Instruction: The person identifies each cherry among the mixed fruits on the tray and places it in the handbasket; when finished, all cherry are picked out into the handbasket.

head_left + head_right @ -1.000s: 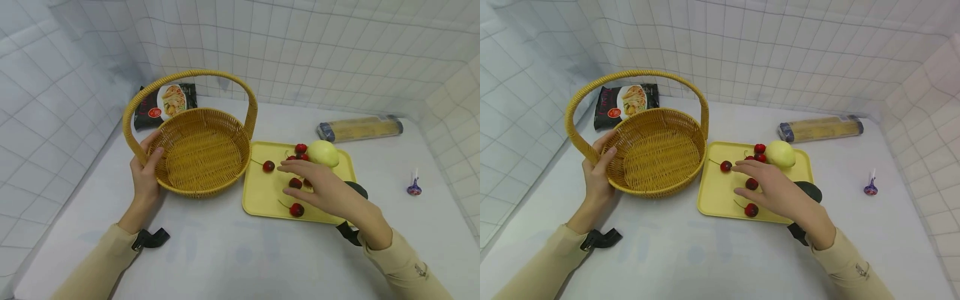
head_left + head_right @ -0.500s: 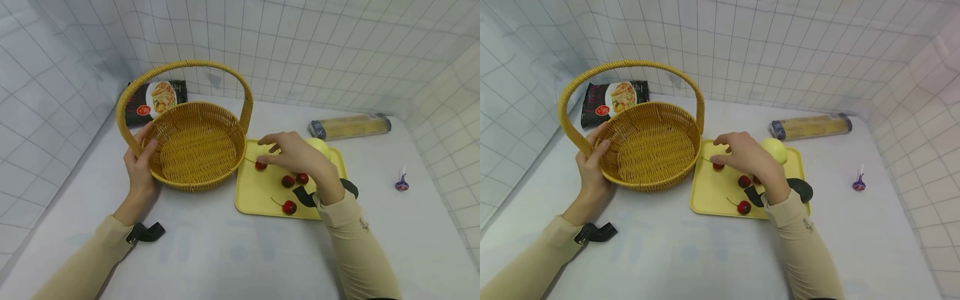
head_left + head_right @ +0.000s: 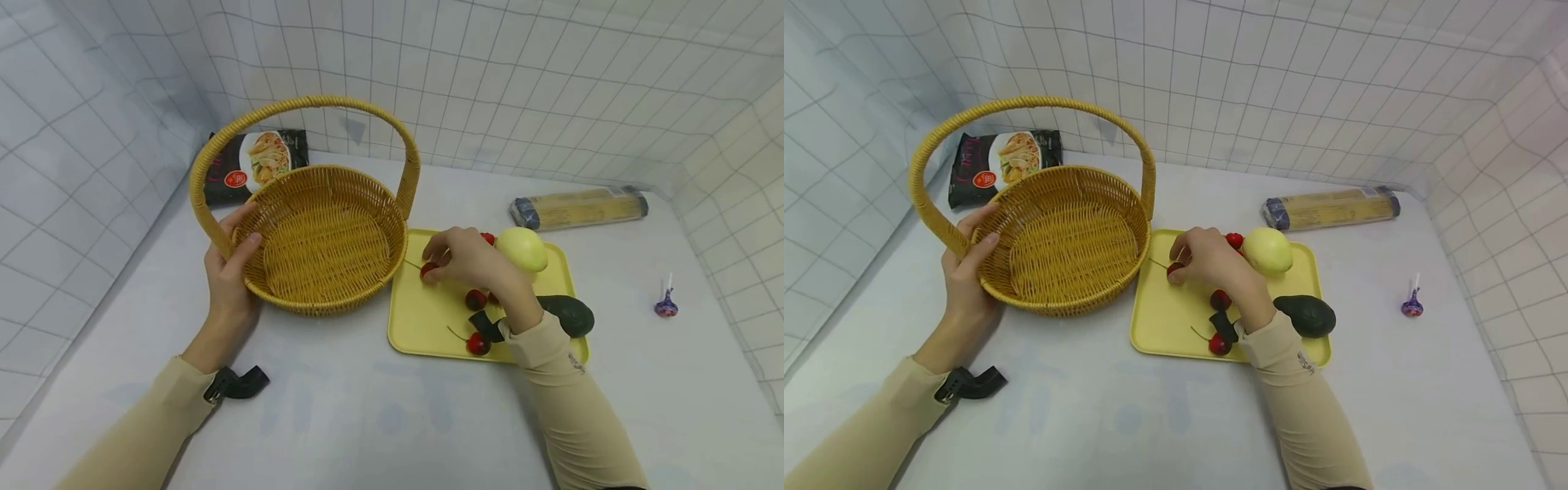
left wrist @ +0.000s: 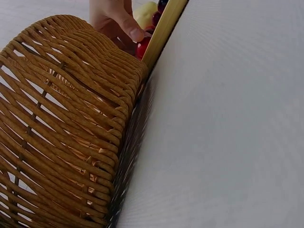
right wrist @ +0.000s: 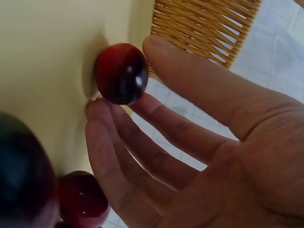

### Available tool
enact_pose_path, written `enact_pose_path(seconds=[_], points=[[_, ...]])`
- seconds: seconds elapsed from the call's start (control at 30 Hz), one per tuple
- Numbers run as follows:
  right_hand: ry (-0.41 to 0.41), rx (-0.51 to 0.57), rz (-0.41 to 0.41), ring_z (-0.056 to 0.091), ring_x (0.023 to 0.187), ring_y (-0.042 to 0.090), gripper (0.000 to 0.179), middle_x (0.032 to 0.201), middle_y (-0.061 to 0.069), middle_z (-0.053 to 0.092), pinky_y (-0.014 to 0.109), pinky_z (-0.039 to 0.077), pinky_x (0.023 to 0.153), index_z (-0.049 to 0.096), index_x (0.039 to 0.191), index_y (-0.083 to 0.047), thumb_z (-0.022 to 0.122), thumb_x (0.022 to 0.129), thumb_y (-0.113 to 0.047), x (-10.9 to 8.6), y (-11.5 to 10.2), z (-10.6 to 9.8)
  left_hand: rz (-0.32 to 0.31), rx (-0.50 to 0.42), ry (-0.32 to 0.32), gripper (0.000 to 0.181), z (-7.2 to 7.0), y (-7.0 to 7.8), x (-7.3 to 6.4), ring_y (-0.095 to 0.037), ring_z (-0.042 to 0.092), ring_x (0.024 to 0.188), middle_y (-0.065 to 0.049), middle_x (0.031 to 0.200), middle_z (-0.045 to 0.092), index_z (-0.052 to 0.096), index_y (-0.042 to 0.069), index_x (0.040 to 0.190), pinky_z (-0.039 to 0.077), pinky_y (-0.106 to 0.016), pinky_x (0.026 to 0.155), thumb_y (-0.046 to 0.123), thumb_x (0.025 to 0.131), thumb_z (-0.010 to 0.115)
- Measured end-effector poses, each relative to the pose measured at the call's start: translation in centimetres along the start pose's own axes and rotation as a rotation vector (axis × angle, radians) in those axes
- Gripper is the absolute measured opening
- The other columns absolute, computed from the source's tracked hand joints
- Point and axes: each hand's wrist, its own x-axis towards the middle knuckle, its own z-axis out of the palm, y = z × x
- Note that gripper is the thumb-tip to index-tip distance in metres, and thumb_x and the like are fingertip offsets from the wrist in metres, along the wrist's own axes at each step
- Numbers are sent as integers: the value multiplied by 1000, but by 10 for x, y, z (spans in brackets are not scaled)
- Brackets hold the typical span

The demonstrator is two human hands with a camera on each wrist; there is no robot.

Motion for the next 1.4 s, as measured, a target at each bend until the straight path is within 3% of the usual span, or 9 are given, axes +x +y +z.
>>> enact_pose_path(seconds=[0.13,0.27,0.6,0.83,1.0,1.17,1.4], points=[[11,6,13,64,98,24,21,101,7,72,39,52,89,76,106,-10,86,88,-18,1,2,8,9,41,-1,46,-1,2,-3,-24,45,141,-10,144,60,65,5,141,31,-26,113,10,96,60],[33,-4,6,63,95,24,20,99,7,72,39,52,86,76,105,-10,85,89,-17,1,2,10,-10,16,8,45,-3,2,-6,-25,46,140,-10,144,60,66,6,141,34,-26,110,9,96,62],[86,8,-74,64,94,22,20,101,4,73,39,49,84,74,109,-12,82,92,-19,-16,-13,-17,-31,-48,48,43,-8,4,-9,-24,47,137,-10,144,60,66,3,138,38,-27,105,9,96,64],[274,134,-172,69,100,14,20,104,-1,75,35,57,89,74,116,-15,76,97,-23,-21,-29,-21,0,-47,47,38,-3,3,-4,-23,46,131,-9,138,60,68,1,132,38,-26,102,8,95,61],[336,216,-201,68,99,11,20,103,-2,75,30,60,86,74,116,-15,77,97,-22,-20,-32,-16,17,-33,36,33,0,1,-2,-23,46,129,-9,129,62,69,-1,126,32,-28,106,7,95,63],[363,251,-236,68,97,10,20,101,-4,75,29,60,84,75,116,-15,78,97,-21,-13,-35,-3,9,-25,32,28,3,0,-1,-23,48,119,-8,119,61,69,0,121,34,-30,101,19,102,64],[421,278,-331,67,94,13,22,103,0,74,34,61,86,73,118,-9,77,97,-17,-2,-43,23,-14,-36,39,33,6,-2,-2,-22,50,115,-6,119,62,69,2,120,38,-29,97,31,105,64]])
